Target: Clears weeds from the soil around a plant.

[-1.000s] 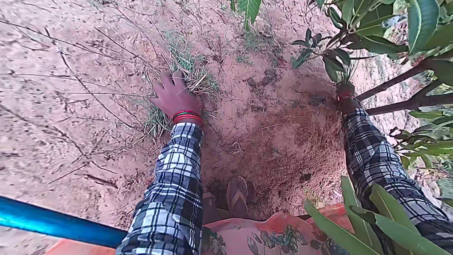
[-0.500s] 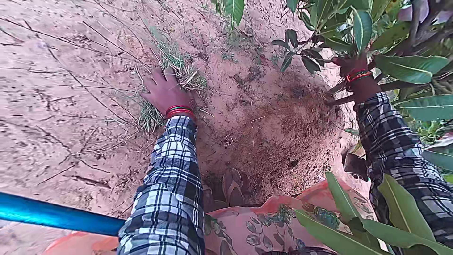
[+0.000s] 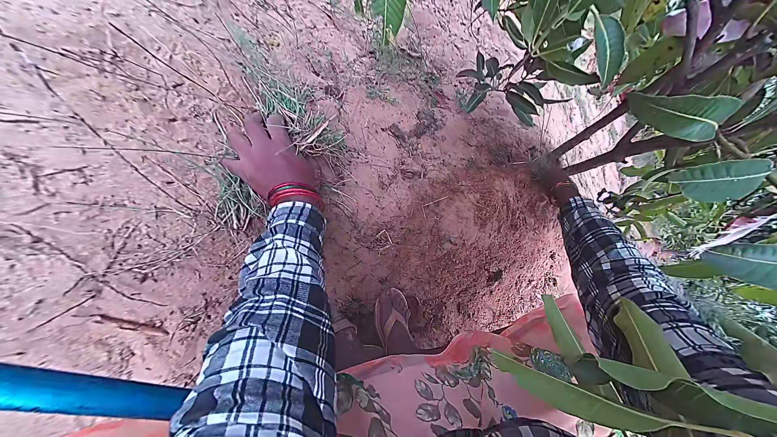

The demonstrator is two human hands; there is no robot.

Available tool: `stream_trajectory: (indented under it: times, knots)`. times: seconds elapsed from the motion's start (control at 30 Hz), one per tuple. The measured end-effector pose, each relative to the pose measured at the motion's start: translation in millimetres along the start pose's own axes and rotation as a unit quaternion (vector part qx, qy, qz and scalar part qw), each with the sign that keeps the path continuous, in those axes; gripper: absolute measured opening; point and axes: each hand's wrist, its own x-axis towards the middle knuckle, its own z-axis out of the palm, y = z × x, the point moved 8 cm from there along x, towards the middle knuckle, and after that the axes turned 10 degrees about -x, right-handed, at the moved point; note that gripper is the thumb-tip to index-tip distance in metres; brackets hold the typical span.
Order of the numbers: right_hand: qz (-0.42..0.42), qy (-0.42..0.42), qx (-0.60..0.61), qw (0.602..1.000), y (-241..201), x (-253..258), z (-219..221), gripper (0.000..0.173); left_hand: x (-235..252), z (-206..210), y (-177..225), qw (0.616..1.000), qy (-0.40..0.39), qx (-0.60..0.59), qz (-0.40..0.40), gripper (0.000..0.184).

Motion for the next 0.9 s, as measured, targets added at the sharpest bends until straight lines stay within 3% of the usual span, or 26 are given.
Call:
stream_trajectory:
  times: [0.1,0.27,0.4,0.47,0.57,0.63,0.67,0.77,0.9]
  knots:
    - [-0.008,0.020,-0.021,1.000,-4,-5,6,0.042,-2,0,2,1.000,0.002,0.003,-0.004,0.065]
    - [-0.030,-0.024,-0.018,0.999,-3,15,24,0.043,-1,0,2,1.000,0.005,0.019,-0.012,0.065]
    - [-0.004,-0.028,0.113,0.993,-4,10,25,0.051,-2,0,3,1.000,0.004,0.018,-0.015,0.066]
    - [0.024,0.016,0.259,0.965,-2,-13,7,0.052,-1,-1,2,1.000,0.007,0.027,-0.015,0.067]
    - [0.049,0.162,0.434,0.885,30,-35,-46,0.053,0,2,0,1.000,0.013,0.020,-0.012,0.068]
    - [0.054,0.216,0.495,0.840,55,-40,-69,0.047,-3,1,3,1.000,0.008,0.012,-0.010,0.069]
    - [0.042,0.231,0.496,0.836,59,-38,-73,0.040,-4,0,5,1.000,0.003,0.011,-0.011,0.069]
    - [0.016,0.159,0.416,0.895,28,-46,-70,0.054,-3,-3,3,1.000,0.008,0.003,-0.009,0.068]
    - [-0.009,0.081,0.274,0.958,-47,-56,-47,0.058,-3,-1,2,1.000,0.011,0.007,0.000,0.068]
